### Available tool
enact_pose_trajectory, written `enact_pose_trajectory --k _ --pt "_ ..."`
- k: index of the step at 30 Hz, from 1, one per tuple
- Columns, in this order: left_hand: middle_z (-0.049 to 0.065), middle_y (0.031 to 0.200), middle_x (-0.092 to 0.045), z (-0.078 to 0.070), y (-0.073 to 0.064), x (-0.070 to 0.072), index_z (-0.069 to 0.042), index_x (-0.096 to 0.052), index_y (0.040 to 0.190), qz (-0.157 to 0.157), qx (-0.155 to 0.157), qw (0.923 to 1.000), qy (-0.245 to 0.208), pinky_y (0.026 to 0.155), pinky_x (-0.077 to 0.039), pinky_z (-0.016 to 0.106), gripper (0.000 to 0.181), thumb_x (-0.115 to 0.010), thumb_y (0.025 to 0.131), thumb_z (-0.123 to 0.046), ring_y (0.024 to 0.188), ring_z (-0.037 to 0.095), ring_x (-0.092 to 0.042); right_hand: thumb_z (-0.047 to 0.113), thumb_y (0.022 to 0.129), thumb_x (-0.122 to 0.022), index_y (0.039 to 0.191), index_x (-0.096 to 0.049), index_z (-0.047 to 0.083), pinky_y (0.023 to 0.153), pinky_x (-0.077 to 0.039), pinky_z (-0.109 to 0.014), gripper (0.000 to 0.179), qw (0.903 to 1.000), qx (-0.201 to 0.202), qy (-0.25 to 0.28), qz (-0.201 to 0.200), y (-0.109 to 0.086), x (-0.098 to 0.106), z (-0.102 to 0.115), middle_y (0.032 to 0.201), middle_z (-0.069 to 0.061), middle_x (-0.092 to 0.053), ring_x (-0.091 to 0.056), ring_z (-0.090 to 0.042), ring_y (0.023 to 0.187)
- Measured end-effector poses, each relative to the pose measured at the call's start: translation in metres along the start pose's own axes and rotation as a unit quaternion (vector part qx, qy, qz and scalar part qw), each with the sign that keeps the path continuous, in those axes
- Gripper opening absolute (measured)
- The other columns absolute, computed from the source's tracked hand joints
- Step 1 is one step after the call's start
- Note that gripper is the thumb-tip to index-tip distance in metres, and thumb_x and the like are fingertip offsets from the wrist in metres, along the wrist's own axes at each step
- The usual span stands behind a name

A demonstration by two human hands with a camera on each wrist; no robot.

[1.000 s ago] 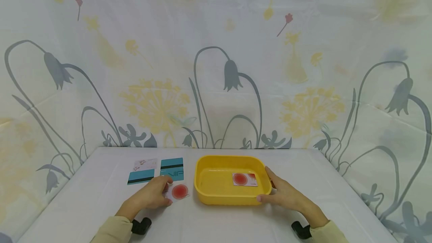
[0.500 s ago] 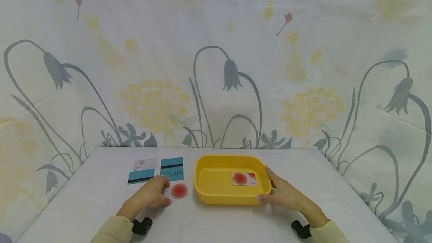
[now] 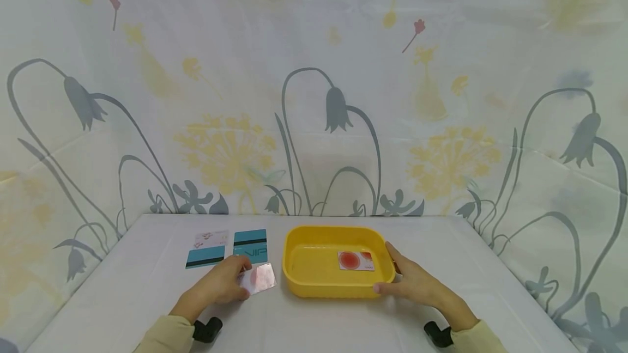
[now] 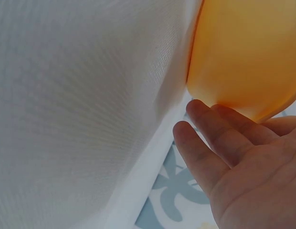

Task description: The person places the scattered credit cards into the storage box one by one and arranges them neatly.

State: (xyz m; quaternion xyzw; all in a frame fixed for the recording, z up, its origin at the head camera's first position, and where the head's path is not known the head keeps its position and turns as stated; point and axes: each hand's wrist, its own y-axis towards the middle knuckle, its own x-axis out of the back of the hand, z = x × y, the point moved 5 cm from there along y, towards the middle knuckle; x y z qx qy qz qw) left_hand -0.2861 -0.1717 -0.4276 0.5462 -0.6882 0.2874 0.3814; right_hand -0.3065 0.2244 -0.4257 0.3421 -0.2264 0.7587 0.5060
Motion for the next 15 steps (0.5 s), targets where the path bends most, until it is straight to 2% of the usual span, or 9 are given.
enact_pose_trajectory --k 6,10,15 --pt "0.005 0.100 -0.056 -0.0030 -0.0030 0.0003 -0.007 -0.062 0.107 0.018 -0.004 0.9997 -0.017 0.086 -0.047 0.047 0.049 -0.086 0.064 -0.008 0.090 0.021 -0.051 0.048 0.078 -0.074 0.151 -0.012 -0.001 0.105 -0.030 -0.056 0.108 1.0000 0.000 0.005 0.001 -0.0005 -0.0003 -0.0007 0.151 -0.021 -0.029 -0.041 -0.033 0.130" --pt "0.005 0.101 -0.053 -0.0014 -0.0038 -0.0011 -0.010 -0.063 0.110 0.033 -0.006 0.9994 -0.010 0.087 -0.047 0.047 0.053 -0.088 0.063 -0.015 0.092 0.020 -0.050 0.047 0.078 -0.074 0.151 -0.012 -0.001 0.105 -0.029 -0.056 0.107 1.0000 0.003 0.007 0.001 -0.0005 -0.0003 -0.0011 0.151 -0.021 -0.029 -0.040 -0.033 0.131" --pt "0.005 0.101 -0.052 -0.0013 -0.0027 -0.0018 -0.010 -0.065 0.110 0.045 -0.016 0.9989 -0.004 0.086 -0.048 0.046 0.051 -0.086 0.065 -0.017 0.091 0.019 -0.049 0.048 0.078 -0.074 0.151 -0.012 -0.001 0.105 -0.030 -0.056 0.108 1.0000 0.003 0.003 -0.001 -0.0001 -0.0002 -0.0004 0.150 -0.022 -0.030 -0.041 -0.033 0.130"
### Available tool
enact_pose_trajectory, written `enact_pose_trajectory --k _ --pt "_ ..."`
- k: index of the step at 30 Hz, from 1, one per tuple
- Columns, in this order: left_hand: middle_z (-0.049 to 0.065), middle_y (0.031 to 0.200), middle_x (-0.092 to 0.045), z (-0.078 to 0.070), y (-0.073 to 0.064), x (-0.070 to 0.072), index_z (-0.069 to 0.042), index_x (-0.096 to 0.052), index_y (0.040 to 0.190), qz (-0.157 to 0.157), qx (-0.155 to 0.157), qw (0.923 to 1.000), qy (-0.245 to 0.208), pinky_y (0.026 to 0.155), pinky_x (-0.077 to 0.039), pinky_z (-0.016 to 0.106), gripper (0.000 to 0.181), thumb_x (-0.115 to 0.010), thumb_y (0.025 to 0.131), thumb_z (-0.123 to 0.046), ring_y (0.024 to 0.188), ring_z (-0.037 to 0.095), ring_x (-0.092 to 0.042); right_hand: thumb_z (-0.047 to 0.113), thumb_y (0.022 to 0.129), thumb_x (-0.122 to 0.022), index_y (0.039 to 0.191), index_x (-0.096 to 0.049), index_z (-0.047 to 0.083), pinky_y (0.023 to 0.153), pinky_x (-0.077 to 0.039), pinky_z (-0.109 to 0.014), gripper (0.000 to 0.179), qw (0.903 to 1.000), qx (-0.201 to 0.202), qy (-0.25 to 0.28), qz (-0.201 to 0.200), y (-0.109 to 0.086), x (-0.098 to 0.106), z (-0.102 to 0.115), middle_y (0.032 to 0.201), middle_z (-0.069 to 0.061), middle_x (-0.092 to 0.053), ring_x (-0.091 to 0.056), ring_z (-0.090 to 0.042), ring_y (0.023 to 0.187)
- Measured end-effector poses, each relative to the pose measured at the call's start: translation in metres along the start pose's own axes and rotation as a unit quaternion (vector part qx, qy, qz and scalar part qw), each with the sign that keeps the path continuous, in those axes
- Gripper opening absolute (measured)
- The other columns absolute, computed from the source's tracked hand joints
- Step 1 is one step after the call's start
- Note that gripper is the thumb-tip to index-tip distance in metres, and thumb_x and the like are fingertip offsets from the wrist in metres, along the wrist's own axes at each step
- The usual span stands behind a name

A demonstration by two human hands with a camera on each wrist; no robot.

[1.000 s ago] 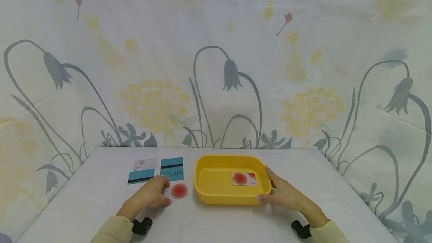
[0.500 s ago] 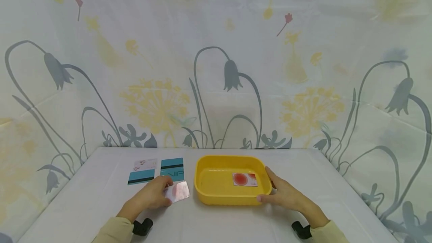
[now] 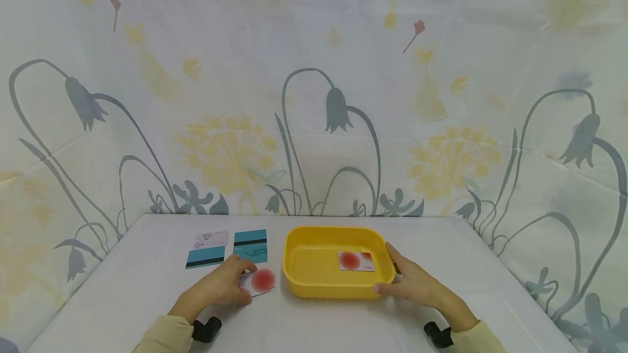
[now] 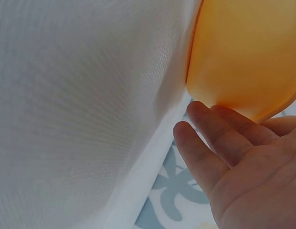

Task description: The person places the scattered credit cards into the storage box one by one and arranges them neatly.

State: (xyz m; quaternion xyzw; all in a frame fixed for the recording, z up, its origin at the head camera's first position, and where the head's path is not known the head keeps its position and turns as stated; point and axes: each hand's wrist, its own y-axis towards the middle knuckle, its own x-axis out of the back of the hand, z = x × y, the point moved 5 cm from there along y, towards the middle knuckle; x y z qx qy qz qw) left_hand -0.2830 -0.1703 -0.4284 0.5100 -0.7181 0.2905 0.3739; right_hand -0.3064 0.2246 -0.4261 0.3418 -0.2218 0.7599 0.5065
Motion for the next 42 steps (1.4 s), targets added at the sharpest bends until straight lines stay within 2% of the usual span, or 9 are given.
enact_pose_trajectory --k 10,20,28,34,42 --pt "0.000 0.098 -0.053 0.001 0.001 -0.002 -0.014 -0.068 0.111 0.010 0.015 0.9995 0.027 0.084 -0.050 0.044 0.048 -0.086 0.066 -0.022 0.094 0.019 -0.048 0.046 0.078 -0.074 0.151 -0.011 -0.001 0.105 -0.030 -0.056 0.107 1.0000 -0.004 0.005 0.004 -0.001 0.000 0.000 0.151 -0.022 -0.030 -0.041 -0.033 0.130" --pt "-0.001 0.098 -0.053 0.002 0.001 0.002 -0.015 -0.067 0.110 0.003 0.007 0.9996 0.029 0.084 -0.048 0.042 0.046 -0.085 0.068 -0.023 0.094 0.019 -0.046 0.046 0.079 -0.074 0.151 -0.011 -0.001 0.104 -0.032 -0.055 0.106 0.9999 -0.007 0.009 0.006 -0.002 0.000 0.002 0.150 -0.022 -0.031 -0.044 -0.032 0.127" --pt "-0.001 0.095 -0.050 0.000 0.000 0.015 -0.015 -0.066 0.110 -0.038 -0.005 0.9990 0.024 0.081 -0.046 0.039 0.043 -0.080 0.069 -0.020 0.089 0.017 -0.046 0.046 0.079 -0.073 0.151 -0.011 -0.003 0.104 -0.033 -0.053 0.107 0.9999 0.003 0.011 0.006 0.000 0.002 0.003 0.149 -0.022 -0.032 -0.045 -0.031 0.126" --pt "-0.001 0.089 -0.047 -0.004 0.002 0.023 -0.011 -0.066 0.112 -0.075 -0.043 0.9949 0.051 0.072 -0.041 0.033 0.044 -0.074 0.069 -0.015 0.082 0.015 -0.043 0.046 0.079 -0.074 0.151 -0.011 -0.002 0.104 -0.034 -0.052 0.107 0.9999 0.006 0.009 0.004 0.001 0.003 0.003 0.149 -0.022 -0.032 -0.046 -0.031 0.126" --pt "-0.001 0.088 -0.044 -0.014 0.005 0.034 -0.010 -0.065 0.117 -0.109 -0.076 0.9900 0.046 0.070 -0.038 0.030 0.043 -0.070 0.075 -0.016 0.085 0.015 -0.041 0.043 0.080 -0.074 0.151 -0.011 -0.002 0.105 -0.033 -0.052 0.105 0.9998 0.009 0.017 0.006 0.000 0.000 0.002 0.148 -0.022 -0.034 -0.046 -0.030 0.126"
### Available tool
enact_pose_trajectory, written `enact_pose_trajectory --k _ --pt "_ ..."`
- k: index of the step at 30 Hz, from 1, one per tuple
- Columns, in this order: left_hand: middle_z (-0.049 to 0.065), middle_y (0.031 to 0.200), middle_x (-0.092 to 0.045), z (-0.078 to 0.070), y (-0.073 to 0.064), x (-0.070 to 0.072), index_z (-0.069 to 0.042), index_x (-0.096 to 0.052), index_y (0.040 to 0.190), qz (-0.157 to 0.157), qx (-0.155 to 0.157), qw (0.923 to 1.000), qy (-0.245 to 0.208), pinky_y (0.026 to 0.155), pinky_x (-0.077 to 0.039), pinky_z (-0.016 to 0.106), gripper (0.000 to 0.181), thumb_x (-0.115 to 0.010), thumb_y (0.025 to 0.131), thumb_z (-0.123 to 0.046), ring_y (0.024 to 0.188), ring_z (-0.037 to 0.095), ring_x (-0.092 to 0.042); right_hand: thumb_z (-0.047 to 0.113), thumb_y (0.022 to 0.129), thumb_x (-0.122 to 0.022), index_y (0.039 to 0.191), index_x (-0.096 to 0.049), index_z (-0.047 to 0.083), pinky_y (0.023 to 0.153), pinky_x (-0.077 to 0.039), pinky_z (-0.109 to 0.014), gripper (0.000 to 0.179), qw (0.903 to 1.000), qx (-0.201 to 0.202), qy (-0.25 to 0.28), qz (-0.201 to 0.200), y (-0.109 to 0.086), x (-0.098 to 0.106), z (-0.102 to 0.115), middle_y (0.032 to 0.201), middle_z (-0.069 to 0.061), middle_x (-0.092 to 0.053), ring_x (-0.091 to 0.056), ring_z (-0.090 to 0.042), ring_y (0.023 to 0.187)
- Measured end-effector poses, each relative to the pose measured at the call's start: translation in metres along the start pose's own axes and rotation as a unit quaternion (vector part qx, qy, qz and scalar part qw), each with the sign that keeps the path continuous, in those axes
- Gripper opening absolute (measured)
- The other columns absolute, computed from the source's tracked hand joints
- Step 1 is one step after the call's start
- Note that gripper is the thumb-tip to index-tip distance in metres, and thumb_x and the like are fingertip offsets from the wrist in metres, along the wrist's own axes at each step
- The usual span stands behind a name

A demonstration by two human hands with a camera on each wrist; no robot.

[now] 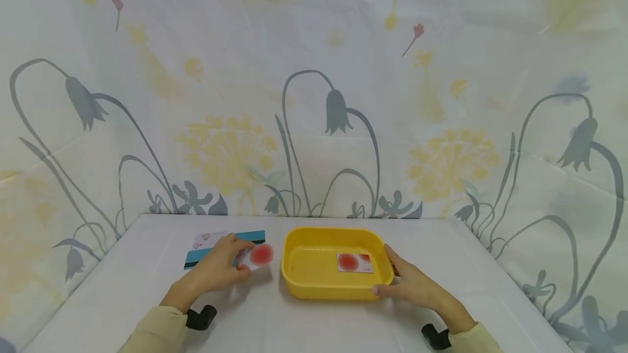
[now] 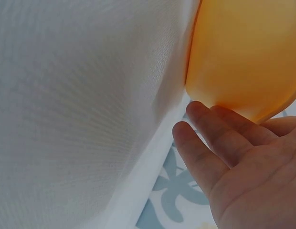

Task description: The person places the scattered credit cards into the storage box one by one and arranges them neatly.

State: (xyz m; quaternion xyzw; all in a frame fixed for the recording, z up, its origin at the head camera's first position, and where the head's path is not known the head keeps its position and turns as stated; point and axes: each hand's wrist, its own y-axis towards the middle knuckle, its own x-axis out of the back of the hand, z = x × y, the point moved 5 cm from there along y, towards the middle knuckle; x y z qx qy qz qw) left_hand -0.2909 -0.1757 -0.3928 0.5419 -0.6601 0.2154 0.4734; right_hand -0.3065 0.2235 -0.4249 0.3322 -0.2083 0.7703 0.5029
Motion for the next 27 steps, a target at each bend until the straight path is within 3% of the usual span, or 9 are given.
enact_pose_trajectory --k 6,17,27 --pt "-0.002 0.091 -0.046 -0.012 0.014 0.003 -0.011 -0.064 0.118 -0.011 -0.029 0.9995 0.006 0.075 -0.040 0.032 0.043 -0.071 0.076 -0.019 0.087 0.016 -0.042 0.044 0.080 -0.074 0.152 -0.011 0.000 0.105 -0.032 -0.053 0.105 1.0000 -0.005 0.003 0.002 0.000 -0.001 0.000 0.149 -0.020 -0.033 -0.044 -0.030 0.128" --pt "-0.002 0.098 -0.047 -0.043 0.043 -0.008 -0.015 -0.063 0.119 0.024 -0.063 0.9977 0.004 0.080 -0.046 0.032 0.045 -0.073 0.076 -0.022 0.094 0.016 -0.042 0.044 0.080 -0.073 0.152 -0.011 0.000 0.105 -0.031 -0.054 0.105 0.9999 -0.014 -0.001 0.004 -0.001 -0.002 -0.002 0.149 -0.022 -0.033 -0.044 -0.031 0.127" --pt "-0.003 0.102 -0.049 -0.055 0.064 -0.022 -0.017 -0.063 0.121 0.057 -0.076 0.9954 0.007 0.082 -0.048 0.030 0.046 -0.073 0.077 -0.024 0.094 0.015 -0.043 0.044 0.080 -0.073 0.152 -0.010 0.000 0.105 -0.032 -0.053 0.105 0.9999 -0.009 -0.002 0.004 0.000 -0.001 -0.003 0.148 -0.022 -0.034 -0.044 -0.031 0.128"
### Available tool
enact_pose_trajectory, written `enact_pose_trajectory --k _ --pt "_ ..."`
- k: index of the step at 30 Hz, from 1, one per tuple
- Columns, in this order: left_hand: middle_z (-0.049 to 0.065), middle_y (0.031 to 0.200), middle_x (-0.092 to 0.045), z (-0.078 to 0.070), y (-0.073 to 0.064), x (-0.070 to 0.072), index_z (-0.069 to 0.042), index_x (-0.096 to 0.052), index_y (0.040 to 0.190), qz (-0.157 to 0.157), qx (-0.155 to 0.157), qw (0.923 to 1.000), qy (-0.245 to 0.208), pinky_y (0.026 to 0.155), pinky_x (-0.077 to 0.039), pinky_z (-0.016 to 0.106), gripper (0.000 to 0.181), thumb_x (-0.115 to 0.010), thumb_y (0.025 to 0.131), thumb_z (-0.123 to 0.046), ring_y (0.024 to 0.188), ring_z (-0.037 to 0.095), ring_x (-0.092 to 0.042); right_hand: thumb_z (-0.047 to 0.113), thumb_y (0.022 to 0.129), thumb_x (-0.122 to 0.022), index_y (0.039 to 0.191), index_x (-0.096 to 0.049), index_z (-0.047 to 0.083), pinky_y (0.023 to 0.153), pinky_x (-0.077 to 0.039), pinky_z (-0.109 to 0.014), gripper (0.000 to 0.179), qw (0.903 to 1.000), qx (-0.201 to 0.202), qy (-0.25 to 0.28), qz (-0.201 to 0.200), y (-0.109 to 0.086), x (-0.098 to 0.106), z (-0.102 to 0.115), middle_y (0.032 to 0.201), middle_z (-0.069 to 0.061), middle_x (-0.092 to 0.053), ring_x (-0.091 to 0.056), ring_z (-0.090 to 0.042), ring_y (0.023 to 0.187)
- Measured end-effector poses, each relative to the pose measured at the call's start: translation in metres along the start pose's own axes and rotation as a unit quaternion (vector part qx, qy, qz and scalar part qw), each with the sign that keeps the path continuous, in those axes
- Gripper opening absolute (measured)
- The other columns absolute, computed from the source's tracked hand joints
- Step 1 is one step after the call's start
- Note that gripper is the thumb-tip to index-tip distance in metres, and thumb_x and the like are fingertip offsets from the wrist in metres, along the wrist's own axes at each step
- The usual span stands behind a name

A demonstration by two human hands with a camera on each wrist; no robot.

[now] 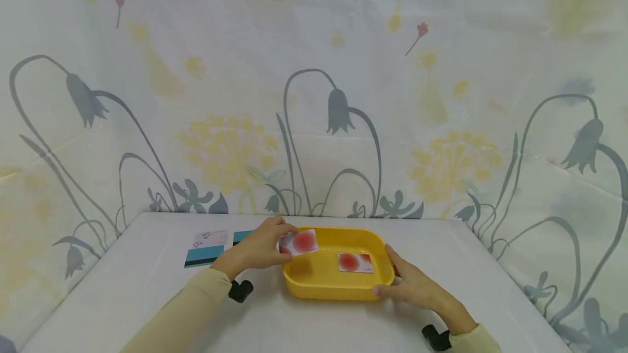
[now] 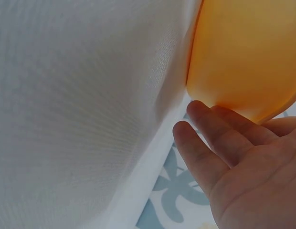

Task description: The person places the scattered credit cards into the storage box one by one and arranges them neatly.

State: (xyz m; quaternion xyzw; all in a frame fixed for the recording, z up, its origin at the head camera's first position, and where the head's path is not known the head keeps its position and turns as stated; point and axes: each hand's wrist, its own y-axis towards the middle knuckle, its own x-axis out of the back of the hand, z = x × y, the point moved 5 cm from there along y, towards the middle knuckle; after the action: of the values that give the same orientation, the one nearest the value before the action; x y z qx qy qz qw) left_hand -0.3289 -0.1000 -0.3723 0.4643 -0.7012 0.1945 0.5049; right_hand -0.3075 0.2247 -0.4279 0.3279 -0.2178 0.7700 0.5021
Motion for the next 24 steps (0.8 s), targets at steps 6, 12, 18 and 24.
enact_pose_trajectory --k 6,12,18,24 --pt "-0.003 0.098 -0.049 -0.004 0.011 -0.005 -0.016 -0.063 0.121 0.014 -0.025 0.9996 0.010 0.073 -0.045 0.027 0.044 -0.073 0.079 -0.024 0.088 0.014 -0.043 0.046 0.080 -0.073 0.151 -0.010 0.000 0.105 -0.031 -0.053 0.106 1.0000 0.001 0.002 -0.002 0.000 0.000 0.001 0.150 -0.021 -0.031 -0.043 -0.030 0.128" --pt "-0.003 0.096 -0.050 -0.009 0.021 -0.012 -0.017 -0.065 0.119 0.030 -0.038 0.9984 0.028 0.071 -0.044 0.025 0.041 -0.074 0.079 -0.024 0.084 0.012 -0.045 0.045 0.080 -0.073 0.151 -0.010 -0.001 0.105 -0.032 -0.053 0.106 1.0000 0.001 -0.001 -0.001 0.000 0.001 0.001 0.150 -0.021 -0.030 -0.043 -0.030 0.128" --pt "-0.004 0.093 -0.050 -0.012 0.031 -0.019 -0.018 -0.067 0.117 0.043 -0.051 0.9966 0.048 0.072 -0.041 0.026 0.040 -0.076 0.078 -0.025 0.083 0.012 -0.044 0.045 0.079 -0.073 0.151 -0.010 -0.001 0.105 -0.031 -0.053 0.106 1.0000 0.005 0.005 0.000 0.001 0.002 0.002 0.151 -0.021 -0.029 -0.042 -0.032 0.129" --pt "-0.004 0.092 -0.051 -0.016 0.038 -0.024 -0.018 -0.067 0.116 0.060 -0.055 0.9953 0.052 0.072 -0.039 0.027 0.041 -0.076 0.078 -0.027 0.082 0.013 -0.044 0.045 0.079 -0.074 0.151 -0.010 -0.002 0.105 -0.032 -0.053 0.107 1.0000 0.007 0.002 -0.002 0.001 0.002 0.002 0.151 -0.022 -0.029 -0.041 -0.033 0.130"
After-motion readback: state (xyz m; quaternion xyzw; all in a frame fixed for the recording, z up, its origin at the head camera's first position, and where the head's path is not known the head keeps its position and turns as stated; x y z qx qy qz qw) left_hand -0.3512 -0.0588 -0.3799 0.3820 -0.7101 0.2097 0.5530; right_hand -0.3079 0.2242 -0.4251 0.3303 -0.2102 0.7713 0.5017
